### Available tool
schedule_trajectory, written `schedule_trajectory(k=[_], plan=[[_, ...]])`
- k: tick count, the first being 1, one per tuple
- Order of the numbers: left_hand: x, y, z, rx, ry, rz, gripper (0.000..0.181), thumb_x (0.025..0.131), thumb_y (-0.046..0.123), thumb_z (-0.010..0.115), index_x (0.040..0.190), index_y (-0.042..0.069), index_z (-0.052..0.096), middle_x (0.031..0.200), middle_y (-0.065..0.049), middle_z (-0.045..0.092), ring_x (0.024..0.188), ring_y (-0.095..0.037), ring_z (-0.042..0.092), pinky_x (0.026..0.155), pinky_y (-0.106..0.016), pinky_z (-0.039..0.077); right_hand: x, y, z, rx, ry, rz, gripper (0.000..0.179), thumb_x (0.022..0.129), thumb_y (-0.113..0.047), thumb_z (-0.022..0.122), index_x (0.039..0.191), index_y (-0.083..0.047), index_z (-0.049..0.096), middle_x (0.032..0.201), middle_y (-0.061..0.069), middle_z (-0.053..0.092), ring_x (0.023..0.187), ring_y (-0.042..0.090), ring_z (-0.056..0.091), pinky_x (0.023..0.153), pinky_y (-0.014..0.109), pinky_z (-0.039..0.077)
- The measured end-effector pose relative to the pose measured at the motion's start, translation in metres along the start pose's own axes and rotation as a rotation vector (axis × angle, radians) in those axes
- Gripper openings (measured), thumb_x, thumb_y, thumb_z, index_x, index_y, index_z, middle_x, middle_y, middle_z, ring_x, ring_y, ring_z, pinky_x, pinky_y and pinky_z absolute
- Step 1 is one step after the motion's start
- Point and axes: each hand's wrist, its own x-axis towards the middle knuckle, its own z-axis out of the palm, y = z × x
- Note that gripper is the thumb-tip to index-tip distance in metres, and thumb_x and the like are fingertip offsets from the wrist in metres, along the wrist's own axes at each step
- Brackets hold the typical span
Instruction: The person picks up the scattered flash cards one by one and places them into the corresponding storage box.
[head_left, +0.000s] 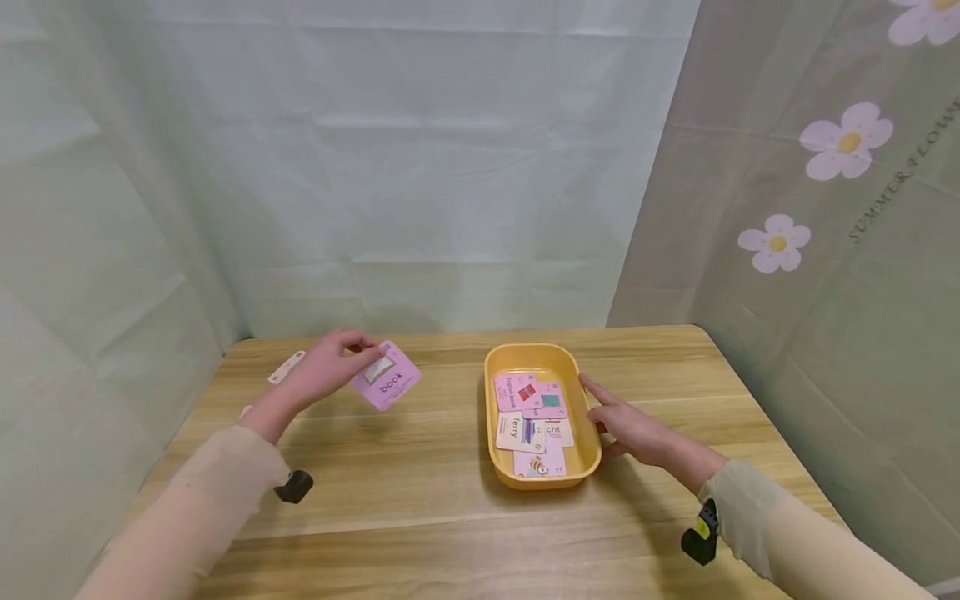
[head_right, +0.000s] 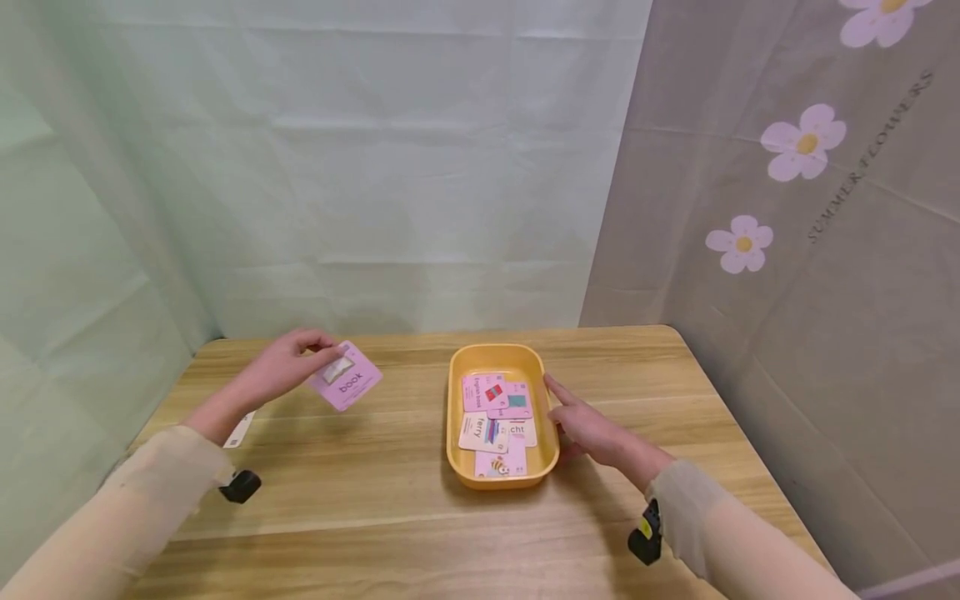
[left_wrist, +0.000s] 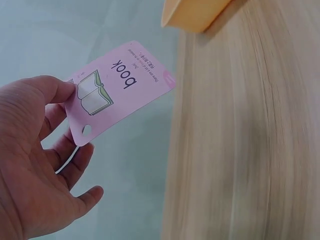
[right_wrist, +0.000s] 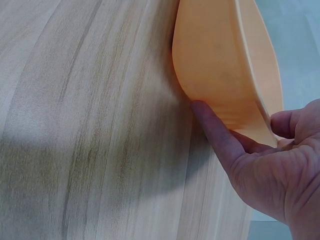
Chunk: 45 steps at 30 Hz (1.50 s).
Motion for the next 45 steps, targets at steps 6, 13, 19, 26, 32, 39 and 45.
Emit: schedule_trajectory(k=[6,13,19,26,32,39,45], plan=[[0.002,0.016,0.004,-0.024,-0.016,0.011,0.04,0.102,0.045,0.062,0.115,0.008,0.069,0.122,-0.016,0.058,0.101,-0.03,0.059,0.072,-0.036,0.051,0.0,-0.002,0.0,-0.008,-0.003,0.0,0.073,0.105,-0.013,0.044,0.166,-0.031,0.008,0.161,0.027,0.024,0.13,0.04,0.049,0.09,0.059,0.054],[0.006,0.039,0.011,-0.077,-0.043,0.065,0.03,0.102,0.039,0.064,0.108,0.01,0.071,0.119,-0.012,0.062,0.099,-0.029,0.06,0.075,-0.038,0.051,0.0,-0.001,0.001,-0.01,0.0,0.001,0.074,0.104,-0.012,0.044,0.166,-0.031,0.008,0.161,0.027,0.024,0.129,0.039,0.05,0.09,0.059,0.054],[0.011,0.054,0.017,-0.067,-0.068,0.101,0.026,0.102,0.038,0.064,0.104,0.013,0.072,0.117,-0.009,0.062,0.103,-0.029,0.059,0.08,-0.041,0.049,0.0,0.0,0.0,-0.005,0.014,0.011,0.073,0.104,-0.013,0.044,0.166,-0.032,0.01,0.161,0.025,0.025,0.13,0.039,0.049,0.091,0.06,0.053],[0.015,0.07,0.023,-0.066,-0.083,0.11,0.026,0.101,0.039,0.064,0.105,0.014,0.072,0.119,-0.008,0.061,0.105,-0.028,0.058,0.081,-0.041,0.05,0.0,0.001,-0.002,-0.014,0.011,0.009,0.073,0.105,-0.014,0.044,0.166,-0.033,0.008,0.167,0.02,0.014,0.129,0.039,0.049,0.092,0.061,0.052],[0.018,0.084,0.029,-0.078,-0.091,0.145,0.023,0.101,0.035,0.065,0.103,0.013,0.072,0.116,-0.009,0.061,0.103,-0.026,0.059,0.077,-0.039,0.053,0.0,0.0,-0.001,-0.012,0.017,0.013,0.072,0.105,-0.014,0.044,0.165,-0.034,0.009,0.166,0.021,0.016,0.127,0.038,0.052,0.091,0.06,0.053],[0.022,0.101,0.039,-0.085,-0.122,0.17,0.024,0.1,0.035,0.066,0.104,0.012,0.072,0.114,-0.009,0.062,0.101,-0.026,0.059,0.074,-0.037,0.054,0.0,-0.001,0.0,-0.013,0.003,0.007,0.073,0.105,-0.013,0.043,0.166,-0.032,0.007,0.164,0.024,0.018,0.127,0.038,0.052,0.09,0.058,0.054],[0.025,0.115,0.051,-0.071,-0.133,0.208,0.021,0.099,0.034,0.067,0.102,0.013,0.073,0.113,-0.007,0.062,0.104,-0.025,0.056,0.079,-0.038,0.053,0.001,-0.002,0.0,-0.017,0.023,0.022,0.073,0.105,-0.013,0.044,0.165,-0.034,0.01,0.166,0.022,0.016,0.127,0.038,0.052,0.091,0.059,0.054]])
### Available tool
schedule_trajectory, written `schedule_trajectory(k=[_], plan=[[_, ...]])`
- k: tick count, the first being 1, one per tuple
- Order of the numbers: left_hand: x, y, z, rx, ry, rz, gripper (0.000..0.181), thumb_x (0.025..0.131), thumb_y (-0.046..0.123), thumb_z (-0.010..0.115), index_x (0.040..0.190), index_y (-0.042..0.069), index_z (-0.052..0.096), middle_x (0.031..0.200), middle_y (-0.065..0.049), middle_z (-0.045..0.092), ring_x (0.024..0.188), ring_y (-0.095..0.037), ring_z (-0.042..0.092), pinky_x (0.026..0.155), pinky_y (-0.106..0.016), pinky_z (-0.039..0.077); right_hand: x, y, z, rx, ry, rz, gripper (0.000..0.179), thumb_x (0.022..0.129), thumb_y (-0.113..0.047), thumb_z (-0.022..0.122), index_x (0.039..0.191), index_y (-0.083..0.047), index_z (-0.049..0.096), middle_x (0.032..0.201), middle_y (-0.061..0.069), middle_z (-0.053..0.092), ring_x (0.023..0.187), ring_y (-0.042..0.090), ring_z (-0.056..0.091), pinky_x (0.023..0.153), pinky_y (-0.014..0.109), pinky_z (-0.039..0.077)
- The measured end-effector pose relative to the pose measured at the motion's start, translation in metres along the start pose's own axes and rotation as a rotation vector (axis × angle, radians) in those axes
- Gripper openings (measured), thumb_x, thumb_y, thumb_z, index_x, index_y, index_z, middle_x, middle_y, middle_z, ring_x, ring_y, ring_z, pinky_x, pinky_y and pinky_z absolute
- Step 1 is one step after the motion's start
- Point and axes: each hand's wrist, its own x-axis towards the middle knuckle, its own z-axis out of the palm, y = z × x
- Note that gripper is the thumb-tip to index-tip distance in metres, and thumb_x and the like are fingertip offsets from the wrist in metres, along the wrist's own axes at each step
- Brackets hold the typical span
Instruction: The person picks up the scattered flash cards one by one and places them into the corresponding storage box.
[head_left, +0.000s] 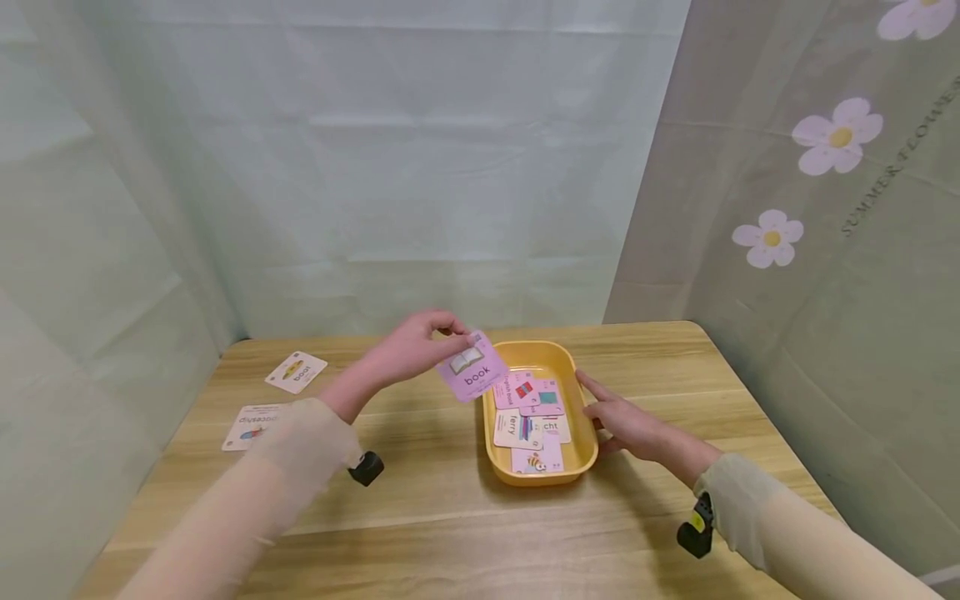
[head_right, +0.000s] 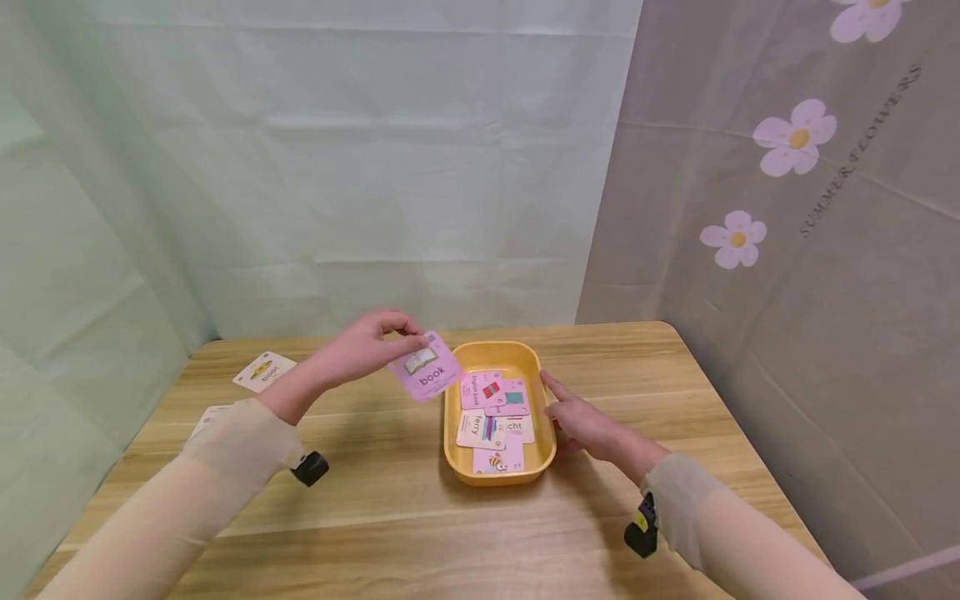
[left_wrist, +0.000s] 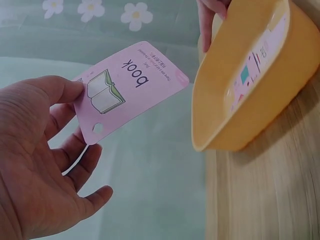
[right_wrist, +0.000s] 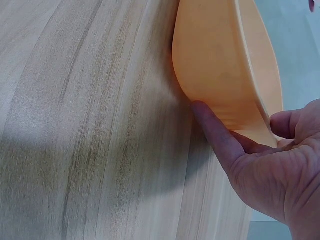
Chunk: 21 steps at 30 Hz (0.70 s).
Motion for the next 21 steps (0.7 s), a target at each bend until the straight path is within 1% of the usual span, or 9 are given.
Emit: schedule_trajectory(k=[4,7,10,15,18,21], plan=[[0.003,0.007,0.006,0.008,-0.014,0.023,0.02,0.099,0.033,0.067,0.104,0.014,0.074,0.116,-0.006,0.062,0.108,-0.025,0.054,0.085,-0.041,0.05,0.0,0.001,-0.001,0.007,-0.016,-0.012,0.073,0.105,-0.013,0.043,0.166,-0.033,0.008,0.163,0.023,0.021,0.129,0.039,0.05,0.091,0.059,0.053],[0.005,0.011,0.009,0.014,-0.027,0.022,0.022,0.1,0.033,0.067,0.108,0.014,0.074,0.118,-0.005,0.062,0.11,-0.026,0.053,0.089,-0.042,0.049,-0.001,0.001,0.0,0.017,-0.024,-0.019,0.073,0.105,-0.013,0.043,0.166,-0.033,0.008,0.16,0.024,0.026,0.13,0.039,0.048,0.091,0.059,0.053],[0.007,0.015,0.013,0.023,-0.04,0.025,0.023,0.099,0.034,0.067,0.108,0.014,0.074,0.118,-0.005,0.062,0.11,-0.026,0.053,0.09,-0.043,0.049,-0.001,0.0,-0.001,0.015,-0.029,-0.022,0.073,0.105,-0.013,0.043,0.166,-0.033,0.008,0.159,0.024,0.026,0.129,0.039,0.048,0.092,0.06,0.053],[0.014,0.02,0.022,0.037,-0.066,0.046,0.024,0.099,0.037,0.066,0.107,0.016,0.074,0.114,-0.002,0.063,0.107,-0.024,0.055,0.086,-0.041,0.05,-0.002,0.0,-0.001,0.016,-0.029,-0.028,0.073,0.105,-0.013,0.043,0.166,-0.032,0.008,0.16,0.023,0.025,0.127,0.038,0.049,0.092,0.061,0.052],[0.018,0.022,0.028,0.047,-0.083,0.046,0.023,0.099,0.037,0.067,0.106,0.016,0.074,0.111,-0.001,0.063,0.103,-0.023,0.057,0.083,-0.039,0.051,-0.002,0.0,-0.001,0.02,-0.025,-0.026,0.073,0.105,-0.013,0.043,0.166,-0.033,0.009,0.159,0.023,0.026,0.127,0.038,0.048,0.092,0.061,0.052],[0.021,0.025,0.033,0.062,-0.096,0.048,0.021,0.099,0.036,0.067,0.106,0.017,0.075,0.11,0.0,0.063,0.102,-0.022,0.056,0.082,-0.038,0.051,-0.002,0.001,-0.001,0.019,-0.027,-0.028,0.072,0.105,-0.013,0.043,0.166,-0.033,0.009,0.159,0.024,0.027,0.129,0.039,0.048,0.092,0.061,0.052]])
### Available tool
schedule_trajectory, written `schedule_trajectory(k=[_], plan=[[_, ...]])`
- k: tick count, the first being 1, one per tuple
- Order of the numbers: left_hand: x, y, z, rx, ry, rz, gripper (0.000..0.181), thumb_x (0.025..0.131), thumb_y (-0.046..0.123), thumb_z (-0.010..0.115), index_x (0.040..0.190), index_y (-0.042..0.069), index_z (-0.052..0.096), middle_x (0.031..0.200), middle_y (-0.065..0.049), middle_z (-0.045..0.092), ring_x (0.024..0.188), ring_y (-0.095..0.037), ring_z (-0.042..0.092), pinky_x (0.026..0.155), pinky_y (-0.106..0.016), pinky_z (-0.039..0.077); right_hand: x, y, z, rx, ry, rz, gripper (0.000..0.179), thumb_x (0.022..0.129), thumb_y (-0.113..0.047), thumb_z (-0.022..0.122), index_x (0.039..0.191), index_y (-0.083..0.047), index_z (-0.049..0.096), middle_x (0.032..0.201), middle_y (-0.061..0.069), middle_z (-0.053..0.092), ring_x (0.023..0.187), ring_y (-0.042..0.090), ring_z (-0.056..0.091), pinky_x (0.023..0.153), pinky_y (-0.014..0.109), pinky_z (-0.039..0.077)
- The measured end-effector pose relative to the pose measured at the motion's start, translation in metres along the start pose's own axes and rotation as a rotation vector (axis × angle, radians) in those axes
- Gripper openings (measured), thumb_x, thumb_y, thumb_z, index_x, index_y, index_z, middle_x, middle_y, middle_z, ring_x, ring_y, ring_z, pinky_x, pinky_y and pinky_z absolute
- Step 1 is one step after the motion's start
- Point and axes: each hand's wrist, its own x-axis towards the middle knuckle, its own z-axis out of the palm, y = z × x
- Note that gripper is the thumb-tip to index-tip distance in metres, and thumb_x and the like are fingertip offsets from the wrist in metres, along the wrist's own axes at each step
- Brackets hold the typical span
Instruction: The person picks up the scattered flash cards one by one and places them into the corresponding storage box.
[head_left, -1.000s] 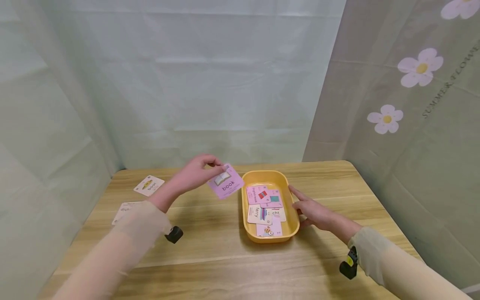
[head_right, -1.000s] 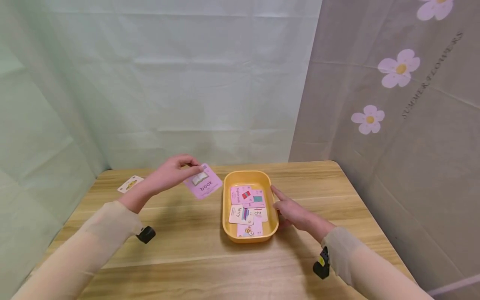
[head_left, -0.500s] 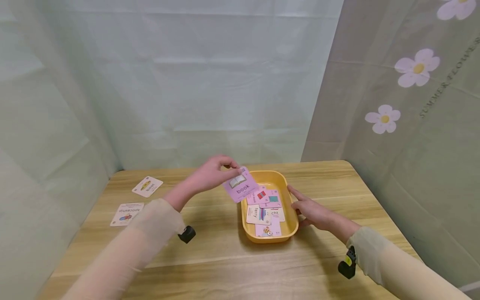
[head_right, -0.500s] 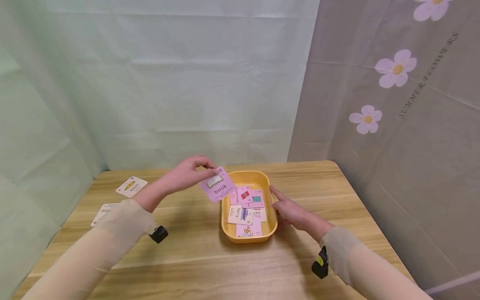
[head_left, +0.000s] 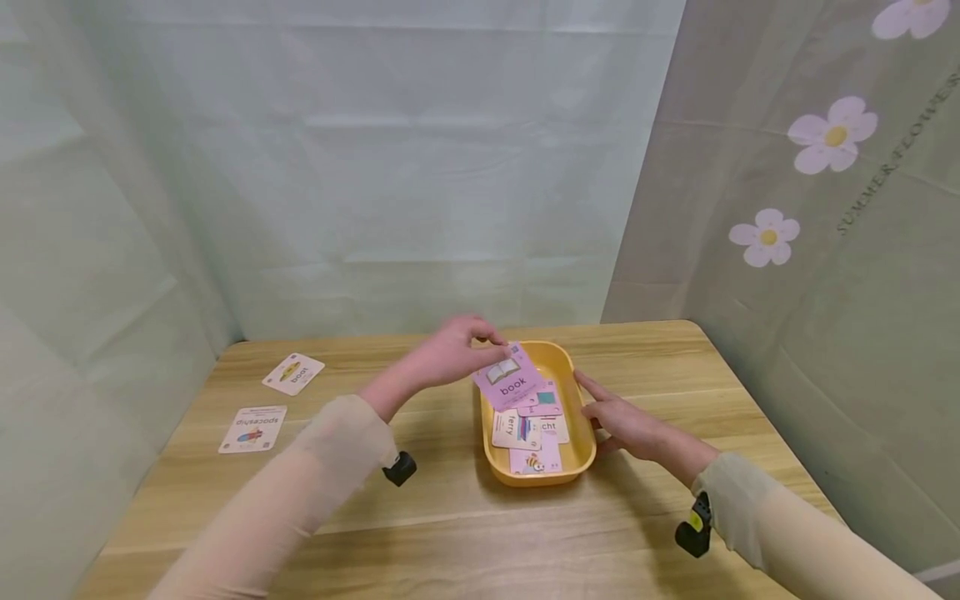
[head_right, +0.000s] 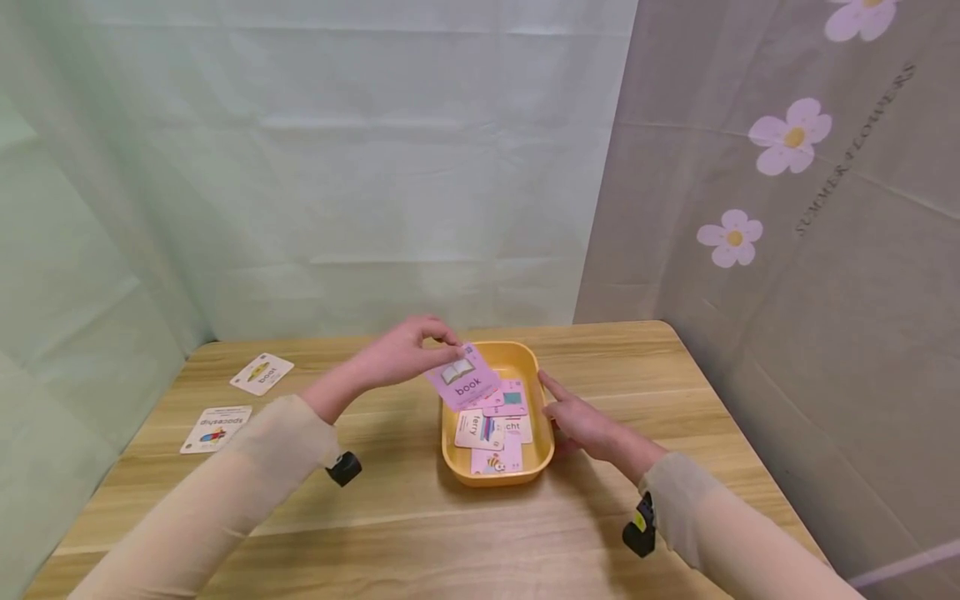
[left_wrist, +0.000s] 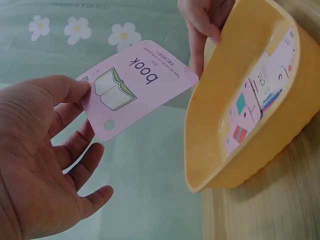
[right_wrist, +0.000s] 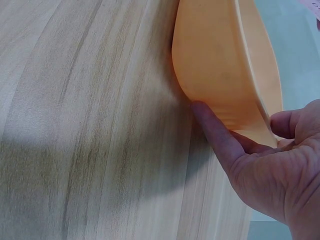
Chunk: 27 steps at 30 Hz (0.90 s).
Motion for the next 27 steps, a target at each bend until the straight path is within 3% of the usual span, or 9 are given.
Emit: schedule_trajectory(k=[6,14,21,27], plan=[[0.005,0.002,0.009,0.032,-0.016,0.043,0.018,0.099,0.033,0.068,0.106,0.018,0.075,0.11,0.001,0.064,0.101,-0.019,0.056,0.083,-0.037,0.05,0.001,0.0,0.0,0.001,0.002,-0.007,0.072,0.105,-0.013,0.042,0.166,-0.032,0.009,0.16,0.025,0.025,0.13,0.039,0.047,0.092,0.06,0.053],[0.015,0.004,0.025,0.136,-0.067,0.03,0.019,0.099,0.037,0.068,0.103,0.021,0.076,0.119,0.0,0.065,0.114,-0.026,0.056,0.092,-0.042,0.047,0.002,0.001,0.0,0.006,0.007,-0.006,0.073,0.104,-0.012,0.042,0.166,-0.031,0.009,0.157,0.026,0.03,0.13,0.039,0.048,0.091,0.06,0.053],[0.023,0.003,0.041,0.219,-0.157,0.068,0.018,0.1,0.031,0.068,0.105,0.017,0.078,0.108,0.004,0.067,0.1,-0.017,0.058,0.086,-0.035,0.05,0.001,0.0,0.0,0.002,0.002,-0.005,0.071,0.106,-0.013,0.041,0.166,-0.031,0.009,0.154,0.026,0.035,0.13,0.039,0.05,0.093,0.061,0.052],[0.027,0.006,0.052,0.268,-0.194,0.069,0.017,0.1,0.032,0.067,0.102,0.019,0.078,0.105,0.007,0.07,0.104,-0.015,0.06,0.105,-0.042,0.041,0.002,0.002,-0.001,0.025,-0.007,-0.008,0.07,0.106,-0.012,0.041,0.166,-0.031,0.008,0.148,0.026,0.042,0.129,0.038,0.051,0.09,0.057,0.054]])
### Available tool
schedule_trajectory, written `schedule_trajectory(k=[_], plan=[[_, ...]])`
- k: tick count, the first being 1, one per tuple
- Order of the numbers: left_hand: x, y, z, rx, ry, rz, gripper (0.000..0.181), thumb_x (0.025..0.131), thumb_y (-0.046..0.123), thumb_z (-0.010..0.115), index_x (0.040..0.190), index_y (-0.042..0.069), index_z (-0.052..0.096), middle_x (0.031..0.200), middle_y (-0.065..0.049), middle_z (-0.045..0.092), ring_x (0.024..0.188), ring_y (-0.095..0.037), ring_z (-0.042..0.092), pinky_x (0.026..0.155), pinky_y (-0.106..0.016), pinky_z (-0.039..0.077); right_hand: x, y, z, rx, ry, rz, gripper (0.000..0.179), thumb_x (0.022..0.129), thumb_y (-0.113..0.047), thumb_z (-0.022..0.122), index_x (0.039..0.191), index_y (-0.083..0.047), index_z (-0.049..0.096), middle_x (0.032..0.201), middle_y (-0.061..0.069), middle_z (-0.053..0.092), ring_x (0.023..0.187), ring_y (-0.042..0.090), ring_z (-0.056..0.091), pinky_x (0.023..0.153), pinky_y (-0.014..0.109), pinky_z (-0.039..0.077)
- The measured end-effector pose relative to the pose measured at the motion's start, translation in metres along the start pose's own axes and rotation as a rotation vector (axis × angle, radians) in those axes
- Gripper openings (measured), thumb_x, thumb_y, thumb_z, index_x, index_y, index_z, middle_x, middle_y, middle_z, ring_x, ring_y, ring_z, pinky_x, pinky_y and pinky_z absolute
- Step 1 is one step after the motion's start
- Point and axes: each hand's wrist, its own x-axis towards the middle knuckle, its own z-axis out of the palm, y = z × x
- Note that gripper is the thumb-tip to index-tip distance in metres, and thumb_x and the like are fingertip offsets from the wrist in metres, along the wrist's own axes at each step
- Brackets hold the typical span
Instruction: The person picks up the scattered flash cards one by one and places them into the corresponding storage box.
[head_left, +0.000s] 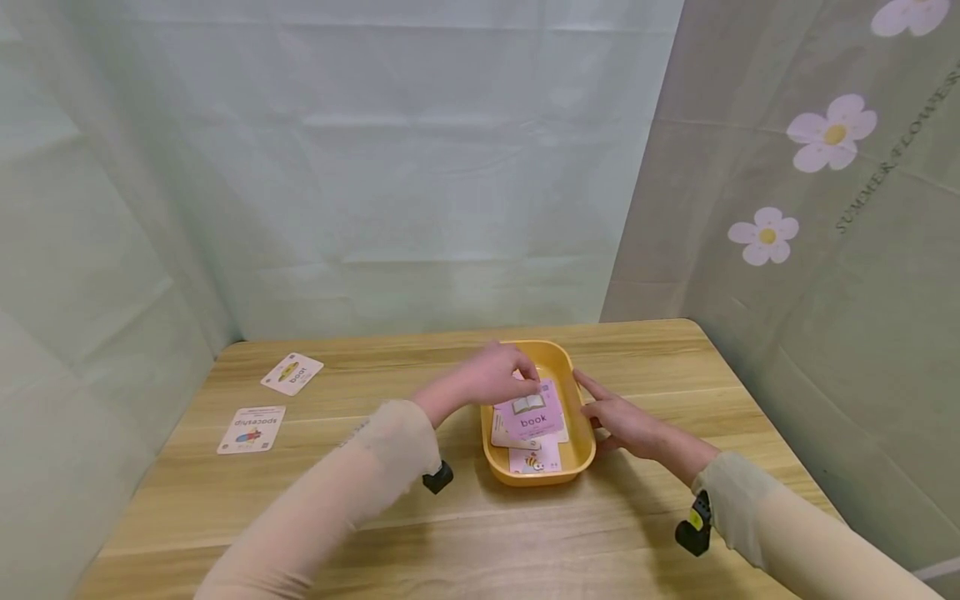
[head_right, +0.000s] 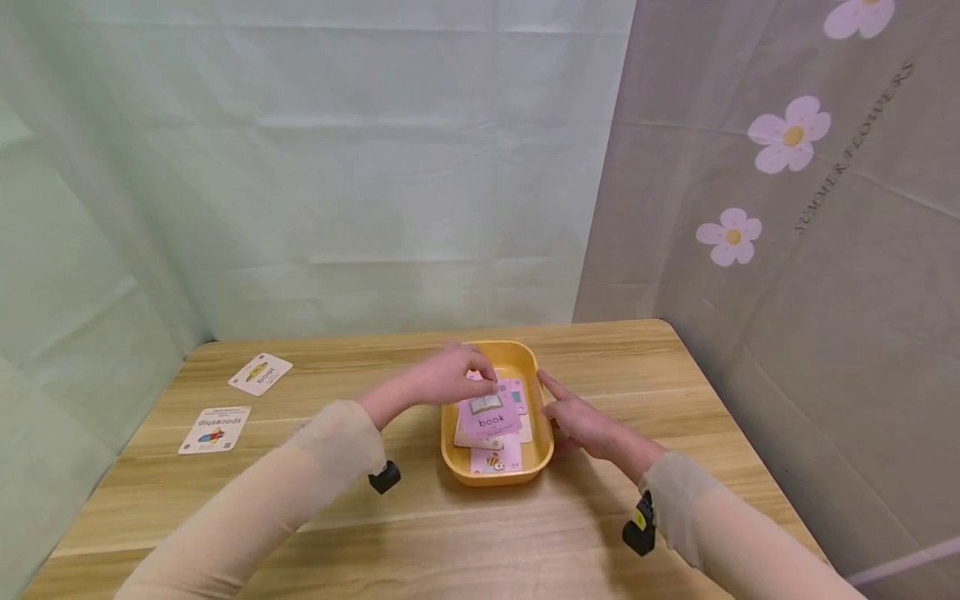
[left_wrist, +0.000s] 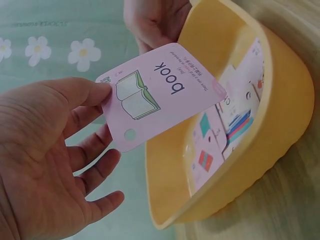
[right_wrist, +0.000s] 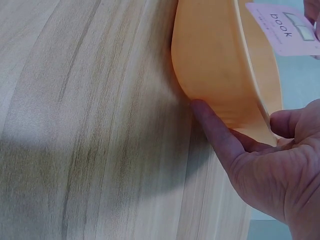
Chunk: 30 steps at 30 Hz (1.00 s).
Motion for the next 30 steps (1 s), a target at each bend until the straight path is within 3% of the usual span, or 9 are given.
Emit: schedule_trajectory(k=[2,6,13,16,22,27,30], plan=[[0.003,0.002,0.004,0.003,-0.012,-0.001,0.017,0.1,0.031,0.067,0.102,0.019,0.079,0.104,0.007,0.07,0.102,-0.014,0.06,0.104,-0.04,0.042,0.0,0.0,0.0,0.008,0.001,0.0,0.07,0.106,-0.012,0.041,0.166,-0.031,0.009,0.145,0.026,0.044,0.128,0.038,0.052,0.089,0.056,0.055],[0.008,0.003,0.012,0.012,-0.037,0.0,0.015,0.099,0.029,0.068,0.099,0.019,0.078,0.1,0.008,0.068,0.093,-0.012,0.057,0.086,-0.031,0.047,0.0,0.001,-0.001,0.014,0.012,0.003,0.071,0.105,-0.012,0.041,0.166,-0.031,0.011,0.139,0.025,0.048,0.126,0.037,0.053,0.088,0.055,0.056],[0.012,0.01,0.02,0.018,-0.083,-0.018,0.012,0.099,0.027,0.067,0.096,0.019,0.076,0.091,0.01,0.069,0.083,-0.011,0.058,0.077,-0.027,0.048,-0.001,0.0,-0.001,0.014,0.013,-0.006,0.071,0.104,-0.011,0.04,0.166,-0.03,0.011,0.137,0.023,0.053,0.124,0.034,0.056,0.086,0.052,0.057],[0.014,0.011,0.024,0.012,-0.114,-0.056,0.012,0.1,0.028,0.066,0.095,0.021,0.074,0.089,0.011,0.067,0.085,-0.013,0.057,0.079,-0.029,0.047,-0.002,0.0,-0.001,0.019,0.006,-0.008,0.072,0.104,-0.01,0.04,0.166,-0.03,0.011,0.146,0.025,0.047,0.125,0.035,0.056,0.085,0.052,0.057],[0.018,0.011,0.034,0.017,-0.14,-0.118,0.012,0.101,0.031,0.066,0.098,0.023,0.075,0.089,0.012,0.066,0.098,-0.016,0.054,0.096,-0.037,0.043,-0.002,0.0,-0.001,0.025,-0.004,-0.009,0.072,0.104,-0.01,0.04,0.166,-0.031,0.011,0.158,0.027,0.033,0.129,0.037,0.053,0.085,0.052,0.057],[0.02,0.012,0.041,0.051,-0.147,-0.078,0.014,0.1,0.032,0.067,0.095,0.022,0.076,0.084,0.013,0.066,0.088,-0.012,0.056,0.09,-0.032,0.045,-0.002,0.0,-0.002,0.026,-0.007,-0.009,0.071,0.104,-0.009,0.039,0.166,-0.031,0.01,0.163,0.025,0.024,0.133,0.039,0.049,0.086,0.053,0.057],[0.021,0.012,0.045,0.059,-0.15,-0.046,0.014,0.1,0.031,0.067,0.094,0.021,0.076,0.081,0.014,0.066,0.084,-0.01,0.056,0.097,-0.032,0.041,-0.001,0.001,-0.002,0.021,-0.011,-0.006,0.071,0.104,-0.009,0.038,0.166,-0.032,0.01,0.165,0.024,0.019,0.135,0.04,0.047,0.088,0.054,0.056]])
